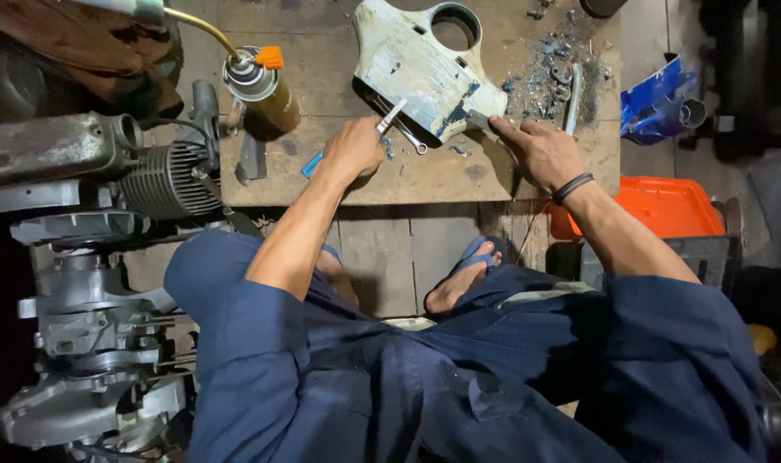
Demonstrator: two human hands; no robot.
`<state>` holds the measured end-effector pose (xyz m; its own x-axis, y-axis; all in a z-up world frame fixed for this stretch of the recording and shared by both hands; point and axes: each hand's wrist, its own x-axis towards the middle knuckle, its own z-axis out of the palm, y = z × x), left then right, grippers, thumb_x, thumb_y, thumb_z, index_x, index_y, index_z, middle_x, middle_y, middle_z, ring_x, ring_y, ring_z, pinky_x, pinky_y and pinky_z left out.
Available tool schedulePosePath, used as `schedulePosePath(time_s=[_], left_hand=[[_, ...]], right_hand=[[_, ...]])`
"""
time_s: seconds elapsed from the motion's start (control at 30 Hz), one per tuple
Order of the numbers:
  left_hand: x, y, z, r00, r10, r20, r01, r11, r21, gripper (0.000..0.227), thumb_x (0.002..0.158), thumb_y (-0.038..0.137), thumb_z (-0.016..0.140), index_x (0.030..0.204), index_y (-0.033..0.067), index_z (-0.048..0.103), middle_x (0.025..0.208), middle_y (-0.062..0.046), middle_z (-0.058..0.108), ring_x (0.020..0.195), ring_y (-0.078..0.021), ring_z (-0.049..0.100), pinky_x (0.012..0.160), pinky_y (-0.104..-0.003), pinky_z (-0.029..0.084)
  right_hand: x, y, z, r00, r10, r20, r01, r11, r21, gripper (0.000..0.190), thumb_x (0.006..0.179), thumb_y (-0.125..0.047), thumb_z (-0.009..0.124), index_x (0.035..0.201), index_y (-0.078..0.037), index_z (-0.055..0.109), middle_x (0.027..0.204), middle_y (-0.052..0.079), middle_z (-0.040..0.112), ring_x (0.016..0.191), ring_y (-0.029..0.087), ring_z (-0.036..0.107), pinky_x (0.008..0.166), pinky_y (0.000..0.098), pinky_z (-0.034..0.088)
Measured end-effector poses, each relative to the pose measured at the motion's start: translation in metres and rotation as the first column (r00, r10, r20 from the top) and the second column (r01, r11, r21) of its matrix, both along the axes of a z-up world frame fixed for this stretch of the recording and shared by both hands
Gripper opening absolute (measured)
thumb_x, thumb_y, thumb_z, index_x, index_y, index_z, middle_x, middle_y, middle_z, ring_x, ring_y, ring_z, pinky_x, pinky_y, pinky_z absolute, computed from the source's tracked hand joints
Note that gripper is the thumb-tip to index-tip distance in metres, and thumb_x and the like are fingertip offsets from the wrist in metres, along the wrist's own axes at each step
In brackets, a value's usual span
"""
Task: The person scrapes a metal part on a wooden table using a chisel and a hammer. They repeatedly strike the chisel to remove material from the surface. At the end, they pick up a lighter and a blowtorch canister.
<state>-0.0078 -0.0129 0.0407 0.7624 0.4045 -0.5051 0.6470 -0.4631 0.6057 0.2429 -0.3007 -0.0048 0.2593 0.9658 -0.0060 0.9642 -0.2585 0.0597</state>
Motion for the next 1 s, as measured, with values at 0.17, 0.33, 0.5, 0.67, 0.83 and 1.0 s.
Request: schedulePosePath(time_s=[0.17, 0.33, 0.5, 0.67, 0.83, 1.0], left_hand=[[0.003, 0.002, -0.017, 1.000, -0.008, -0.001, 0.008, 1.000, 0.010, 0.038, 0.088, 0.011, 0.058, 0.125, 0.0103, 0.069, 0.108, -0.019, 0.075, 0.111, -0.0428, 0.069, 0.090, -0.061, 0.053], [0.001, 0.000, -0.013, 1.000, -0.004, 0.017, 0.004, 1.000, 0.013, 0.044, 0.087, 0.012, 0.060, 0.131, 0.0102, 0.066, 0.112, -0.021, 0.074, 0.112, -0.0424, 0.068, 0.090, -0.060, 0.054], [-0.004, -0.012, 0.013, 0.998, 0.037, 0.046, -0.037, 0.999, 0.013, 0.043, 0.089, 0.003, 0.058, 0.131, 0.0013, 0.065, 0.113, -0.027, 0.073, 0.113, -0.0469, 0.067, 0.090, -0.061, 0.053], [-0.002, -0.005, -0.006, 1.000, 0.001, 0.007, -0.001, 1.000, 0.014, 0.044, 0.088, 0.011, 0.060, 0.132, 0.0075, 0.065, 0.112, -0.021, 0.074, 0.113, -0.0418, 0.068, 0.090, -0.059, 0.055], [0.001, -0.002, -0.011, 1.000, 0.007, 0.014, -0.007, 1.000, 0.011, 0.042, 0.088, 0.013, 0.061, 0.130, 0.0087, 0.067, 0.110, -0.020, 0.075, 0.110, -0.0411, 0.070, 0.087, -0.057, 0.056], [0.003, -0.002, -0.023, 1.000, 0.019, 0.009, -0.019, 0.999, 0.037, 0.041, 0.087, 0.014, 0.064, 0.128, 0.0099, 0.067, 0.111, -0.020, 0.074, 0.112, -0.0414, 0.069, 0.088, -0.058, 0.055]], right_hand=[[-0.010, 0.009, 0.012, 0.999, 0.001, -0.050, 0.001, 0.999, 0.041, 0.041, 0.112, -0.041, 0.049, 0.151, -0.032, 0.058, 0.082, 0.007, 0.061, 0.070, 0.032, 0.070, 0.059, 0.0449, 0.057], [-0.013, 0.010, 0.012, 0.998, -0.020, -0.066, 0.022, 0.999, 0.030, 0.042, 0.111, -0.041, 0.048, 0.152, -0.033, 0.057, 0.086, 0.010, 0.063, 0.073, 0.036, 0.070, 0.062, 0.0484, 0.058], [-0.015, 0.008, 0.037, 0.995, -0.067, -0.073, 0.064, 0.997, -0.052, 0.041, 0.114, -0.041, 0.044, 0.153, -0.035, 0.056, 0.084, 0.006, 0.068, 0.072, 0.028, 0.072, 0.065, 0.0379, 0.061], [-0.015, 0.004, 0.061, 0.996, -0.063, 0.060, 0.068, 0.993, -0.097, 0.044, 0.108, -0.042, 0.050, 0.152, -0.042, 0.055, 0.086, 0.003, 0.067, 0.074, 0.028, 0.074, 0.067, 0.0413, 0.063], [-0.006, -0.004, 0.028, 0.994, -0.103, 0.042, 0.107, 0.989, -0.107, 0.048, 0.106, -0.046, 0.048, 0.153, -0.046, 0.051, 0.091, 0.001, 0.067, 0.077, 0.027, 0.075, 0.070, 0.0439, 0.065], [-0.001, -0.010, 0.006, 0.993, -0.100, 0.057, 0.102, 0.994, -0.029, 0.043, 0.108, -0.045, 0.048, 0.151, -0.047, 0.052, 0.086, 0.000, 0.062, 0.076, 0.028, 0.073, 0.064, 0.0451, 0.064]])
